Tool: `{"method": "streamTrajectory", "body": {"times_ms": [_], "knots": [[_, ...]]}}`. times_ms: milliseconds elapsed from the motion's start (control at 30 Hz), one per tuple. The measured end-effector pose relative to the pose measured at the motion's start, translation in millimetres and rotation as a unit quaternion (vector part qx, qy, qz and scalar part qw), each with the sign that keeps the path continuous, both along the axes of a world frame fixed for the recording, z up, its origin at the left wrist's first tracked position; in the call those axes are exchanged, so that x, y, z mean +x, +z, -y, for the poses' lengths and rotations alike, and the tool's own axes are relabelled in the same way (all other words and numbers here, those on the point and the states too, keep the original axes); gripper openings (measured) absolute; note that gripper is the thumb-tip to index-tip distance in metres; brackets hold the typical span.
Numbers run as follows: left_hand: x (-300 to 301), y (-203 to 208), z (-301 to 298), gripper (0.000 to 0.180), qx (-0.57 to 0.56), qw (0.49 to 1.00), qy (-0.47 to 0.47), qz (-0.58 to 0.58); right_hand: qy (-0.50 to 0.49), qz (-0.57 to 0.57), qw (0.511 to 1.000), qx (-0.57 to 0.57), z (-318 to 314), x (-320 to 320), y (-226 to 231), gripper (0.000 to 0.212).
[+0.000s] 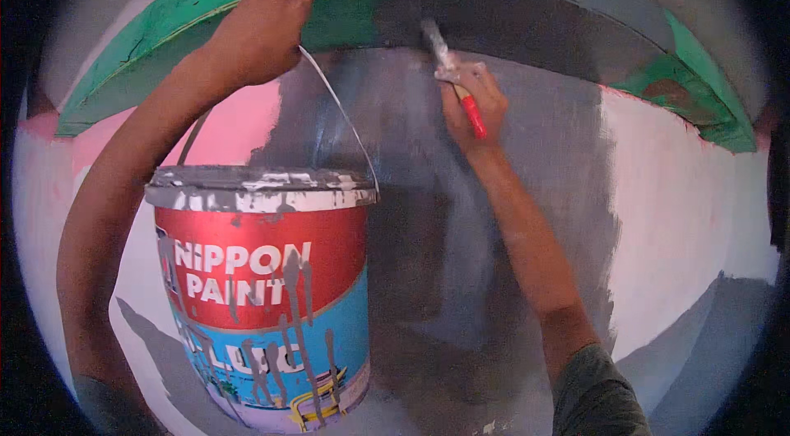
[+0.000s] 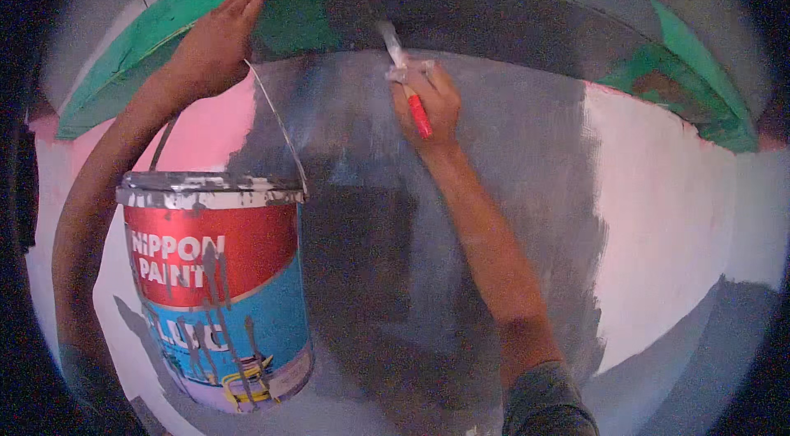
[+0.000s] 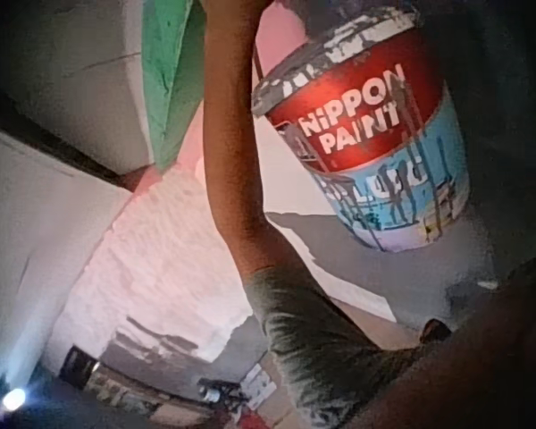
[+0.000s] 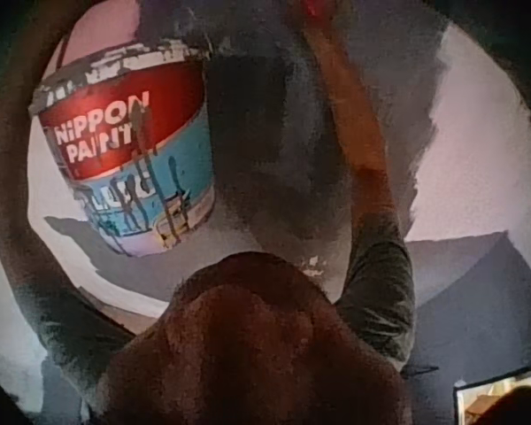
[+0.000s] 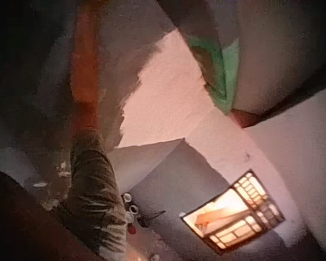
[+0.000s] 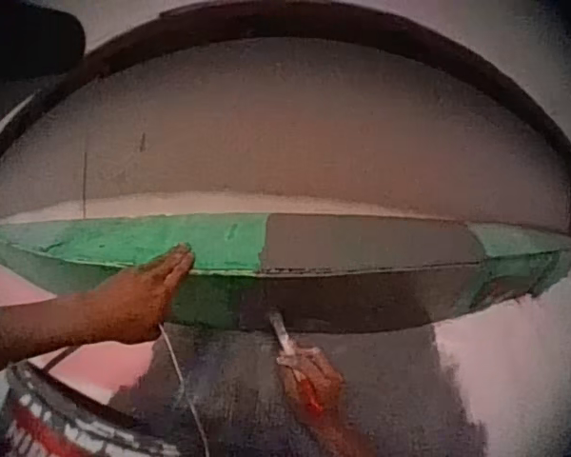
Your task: The person paints the wall and upper trim of a room with gray paint using a brush.
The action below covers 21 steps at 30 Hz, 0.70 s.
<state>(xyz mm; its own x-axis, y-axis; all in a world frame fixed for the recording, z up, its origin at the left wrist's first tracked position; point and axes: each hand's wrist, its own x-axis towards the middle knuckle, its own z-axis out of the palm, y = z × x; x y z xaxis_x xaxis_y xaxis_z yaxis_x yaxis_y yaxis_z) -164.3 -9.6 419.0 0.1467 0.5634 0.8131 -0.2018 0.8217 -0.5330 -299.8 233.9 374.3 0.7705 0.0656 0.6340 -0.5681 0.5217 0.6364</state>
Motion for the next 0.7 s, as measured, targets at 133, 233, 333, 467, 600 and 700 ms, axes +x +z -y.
{"method": "streamTrajectory", "body": {"times_ms": [133, 233, 333, 467, 600, 700], "knots": [[-3, 4, 8, 0.082, -0.025, 1.0, 0.001, -0.017, -0.023, 0.003, 1.0, -0.006, -5, 12, -12, 0.012], [-2, 1, 11, 0.081, -0.012, 1.0, 0.004, -0.013, 0.016, -0.103, 0.994, -0.011, 3, 54, -10, 0.012], [-1, -2, 7, 0.08, 0.011, 1.0, 0.004, -0.004, 0.013, -0.117, 0.993, -0.01, 12, 59, -4, 0.012], [-2, 1, -1, 0.079, -0.01, 1.0, -0.002, -0.017, -0.032, -0.037, 0.999, -0.013, 0, 24, -7, 0.013], [-5, 1, 4, 0.08, -0.017, 1.0, 0.005, -0.018, 0.048, -0.138, 0.989, 0.005, 2, 46, -14, 0.014], [6, -7, -2, 0.081, -0.005, 1.0, -0.002, -0.012, 0.016, -0.102, 0.995, -0.009, 4, 59, -8, 0.014]]}}
